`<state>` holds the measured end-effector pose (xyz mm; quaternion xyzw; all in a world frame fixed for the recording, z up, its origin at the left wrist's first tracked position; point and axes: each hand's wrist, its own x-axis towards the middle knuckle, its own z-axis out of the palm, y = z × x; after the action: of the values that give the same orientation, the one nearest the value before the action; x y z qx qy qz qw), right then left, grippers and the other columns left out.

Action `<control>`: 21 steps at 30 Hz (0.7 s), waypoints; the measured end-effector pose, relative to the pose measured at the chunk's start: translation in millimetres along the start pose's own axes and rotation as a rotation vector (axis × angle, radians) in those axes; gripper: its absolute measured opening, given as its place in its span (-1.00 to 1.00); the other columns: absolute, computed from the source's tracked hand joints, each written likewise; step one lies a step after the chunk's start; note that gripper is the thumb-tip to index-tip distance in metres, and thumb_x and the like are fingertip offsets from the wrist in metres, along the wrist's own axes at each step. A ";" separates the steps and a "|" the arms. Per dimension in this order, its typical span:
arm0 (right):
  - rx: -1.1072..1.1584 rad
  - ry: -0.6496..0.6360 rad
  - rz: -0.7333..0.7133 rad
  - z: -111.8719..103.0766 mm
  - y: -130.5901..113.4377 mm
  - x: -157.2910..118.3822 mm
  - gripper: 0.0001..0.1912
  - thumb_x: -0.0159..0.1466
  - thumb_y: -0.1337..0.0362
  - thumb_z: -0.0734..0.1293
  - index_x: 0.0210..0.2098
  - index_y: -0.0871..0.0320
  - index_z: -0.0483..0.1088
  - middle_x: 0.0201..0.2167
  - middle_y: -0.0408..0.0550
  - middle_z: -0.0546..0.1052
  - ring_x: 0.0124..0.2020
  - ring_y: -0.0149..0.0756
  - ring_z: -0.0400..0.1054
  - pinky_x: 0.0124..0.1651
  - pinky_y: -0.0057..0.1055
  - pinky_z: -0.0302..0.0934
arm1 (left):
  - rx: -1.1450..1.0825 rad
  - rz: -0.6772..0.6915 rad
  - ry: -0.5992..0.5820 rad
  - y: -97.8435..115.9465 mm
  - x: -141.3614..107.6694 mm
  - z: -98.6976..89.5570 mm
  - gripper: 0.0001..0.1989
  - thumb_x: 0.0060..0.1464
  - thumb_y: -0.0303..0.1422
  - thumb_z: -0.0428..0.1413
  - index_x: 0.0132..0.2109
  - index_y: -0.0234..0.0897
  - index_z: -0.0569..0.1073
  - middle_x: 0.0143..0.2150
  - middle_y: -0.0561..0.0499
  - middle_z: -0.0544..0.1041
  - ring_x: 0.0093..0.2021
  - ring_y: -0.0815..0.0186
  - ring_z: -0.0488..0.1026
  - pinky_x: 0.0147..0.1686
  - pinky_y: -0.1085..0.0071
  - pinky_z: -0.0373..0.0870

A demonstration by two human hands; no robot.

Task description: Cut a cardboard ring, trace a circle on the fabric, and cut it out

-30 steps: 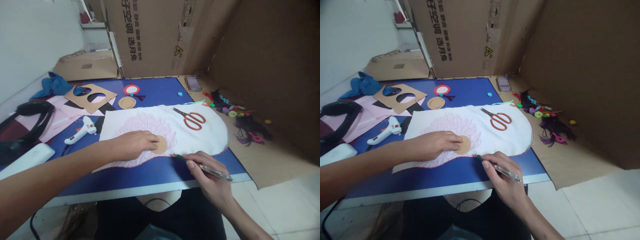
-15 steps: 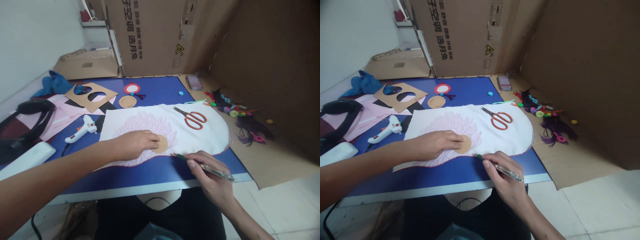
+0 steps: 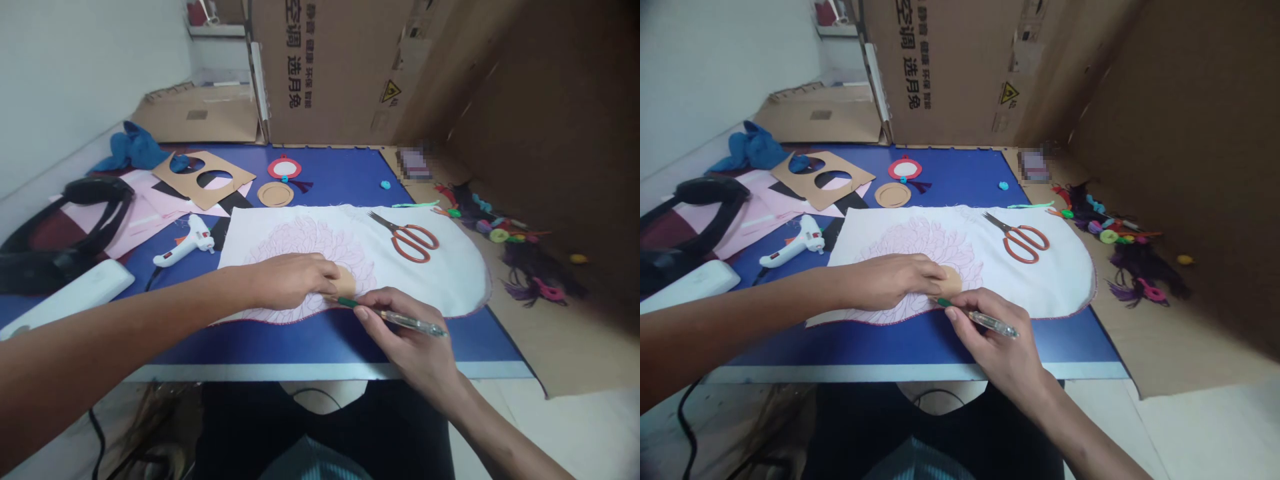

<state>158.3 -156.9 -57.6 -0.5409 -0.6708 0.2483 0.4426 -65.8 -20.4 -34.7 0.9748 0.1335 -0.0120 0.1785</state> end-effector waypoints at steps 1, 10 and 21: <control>-0.005 -0.008 -0.025 3.1 -1.2 3.5 -0.88 0.42 0.20 0.44 -0.23 0.06 0.61 -0.41 -0.13 0.66 -0.49 -0.34 0.47 -0.43 -0.42 0.34 | -0.022 0.014 -0.006 0.4 0.2 -0.6 -0.43 0.23 -0.68 0.01 0.19 -0.04 0.60 0.29 -0.02 0.57 0.21 0.14 0.46 0.13 0.24 0.38; -0.048 -0.067 -0.137 13.0 2.9 9.0 -0.93 0.44 0.27 0.45 -0.21 0.08 0.59 -0.39 -0.14 0.63 -0.47 -0.37 0.46 -0.40 -0.43 0.32 | -0.109 0.050 -0.012 0.1 2.0 -2.2 -0.40 0.21 -0.69 -0.02 0.18 -0.01 0.59 0.29 0.00 0.57 0.21 0.11 0.44 0.13 0.21 0.36; -0.078 -0.096 -0.153 15.4 3.2 8.3 -0.94 0.45 0.30 0.43 -0.19 0.09 0.57 -0.38 -0.16 0.61 -0.46 -0.39 0.44 -0.38 -0.42 0.29 | -0.120 0.078 0.023 -2.6 1.7 0.8 -0.41 0.19 -0.69 -0.02 0.15 -0.04 0.61 0.32 0.00 0.55 0.20 0.10 0.45 0.05 0.21 0.39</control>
<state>146.5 -145.9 -65.0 -0.4923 -0.7396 0.2132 0.4063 -64.8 -17.9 -36.5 0.9668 0.0980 0.0142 0.2354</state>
